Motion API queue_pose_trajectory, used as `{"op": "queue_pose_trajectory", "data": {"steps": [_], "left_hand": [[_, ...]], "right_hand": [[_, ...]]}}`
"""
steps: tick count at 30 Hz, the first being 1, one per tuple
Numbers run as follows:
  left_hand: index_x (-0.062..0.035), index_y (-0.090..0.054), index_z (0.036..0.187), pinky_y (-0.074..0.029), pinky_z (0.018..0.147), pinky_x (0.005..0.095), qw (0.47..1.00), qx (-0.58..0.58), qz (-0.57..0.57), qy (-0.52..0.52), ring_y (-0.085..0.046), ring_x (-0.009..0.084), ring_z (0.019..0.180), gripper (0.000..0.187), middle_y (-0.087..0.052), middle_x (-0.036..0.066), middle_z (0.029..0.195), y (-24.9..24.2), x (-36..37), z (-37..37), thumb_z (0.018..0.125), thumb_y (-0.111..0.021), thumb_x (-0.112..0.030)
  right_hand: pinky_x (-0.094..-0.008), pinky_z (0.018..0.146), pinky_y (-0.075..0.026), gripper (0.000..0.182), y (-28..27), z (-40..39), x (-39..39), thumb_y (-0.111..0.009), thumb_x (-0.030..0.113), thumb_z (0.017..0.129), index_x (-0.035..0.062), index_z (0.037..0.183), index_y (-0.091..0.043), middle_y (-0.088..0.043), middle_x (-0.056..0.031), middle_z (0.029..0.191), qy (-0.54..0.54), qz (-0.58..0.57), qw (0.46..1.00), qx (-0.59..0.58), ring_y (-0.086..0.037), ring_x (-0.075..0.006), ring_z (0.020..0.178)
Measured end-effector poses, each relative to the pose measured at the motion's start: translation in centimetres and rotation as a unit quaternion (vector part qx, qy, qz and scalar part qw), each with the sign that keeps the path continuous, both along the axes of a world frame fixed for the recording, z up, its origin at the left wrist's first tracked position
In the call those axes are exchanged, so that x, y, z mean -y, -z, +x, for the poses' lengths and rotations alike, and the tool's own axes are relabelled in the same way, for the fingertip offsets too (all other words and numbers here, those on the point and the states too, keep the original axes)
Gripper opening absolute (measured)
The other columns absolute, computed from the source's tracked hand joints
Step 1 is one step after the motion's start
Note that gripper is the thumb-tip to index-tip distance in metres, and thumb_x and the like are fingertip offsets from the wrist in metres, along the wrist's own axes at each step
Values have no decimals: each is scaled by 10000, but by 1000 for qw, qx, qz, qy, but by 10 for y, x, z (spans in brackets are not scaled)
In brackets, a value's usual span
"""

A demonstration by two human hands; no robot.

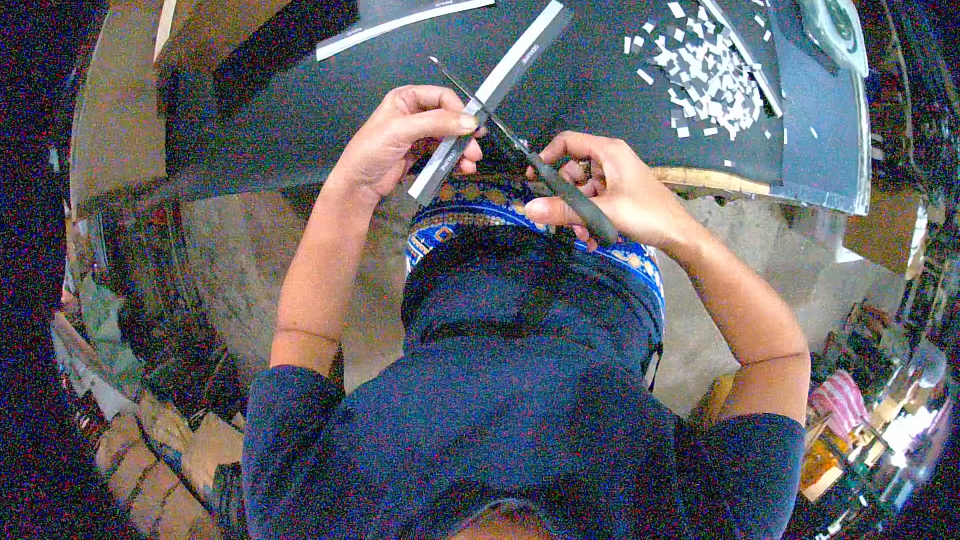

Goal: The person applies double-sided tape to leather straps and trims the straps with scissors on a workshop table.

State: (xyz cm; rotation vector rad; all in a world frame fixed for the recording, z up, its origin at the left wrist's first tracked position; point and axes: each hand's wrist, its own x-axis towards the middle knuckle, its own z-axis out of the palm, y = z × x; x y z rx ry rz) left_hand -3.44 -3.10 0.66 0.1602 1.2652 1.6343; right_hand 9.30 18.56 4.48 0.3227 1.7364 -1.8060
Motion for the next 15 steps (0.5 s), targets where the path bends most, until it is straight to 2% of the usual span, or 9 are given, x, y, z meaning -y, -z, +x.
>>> {"op": "queue_pose_trajectory", "data": {"steps": [2,9,11,15], "left_hand": [[10,-660,856,-563,588,257,1000,15,7,-1,-687,182,636,128,-695,146,765,0,0,0,824,-682,-112],[7,-658,858,-563,588,255,1000,12,6,0,-688,181,641,132,-696,143,766,0,0,1,820,-689,-116],[-3,-652,861,-588,631,293,1000,0,1,2,-679,165,623,132,-688,114,740,2,-1,1,832,-678,-129],[-6,-654,857,-587,628,292,1000,-6,-2,4,-678,162,626,133,-689,114,740,1,-1,1,831,-681,-133]], "right_hand": [[-203,405,-383,405,0,0,0,-808,244,755,39,1010,-568,-590,-1,668,0,-2,1000,-2,-531,-58,471],[-208,393,-383,387,0,0,1,-802,231,765,37,999,-563,-585,1,651,4,-9,1000,4,-528,-60,460],[-210,390,-384,385,0,0,1,-800,230,767,36,998,-561,-585,1,650,3,-7,1000,6,-527,-61,457],[-214,396,-390,391,-2,0,2,-799,230,765,34,1004,-560,-577,6,643,4,0,1000,6,-532,-64,469]]}}
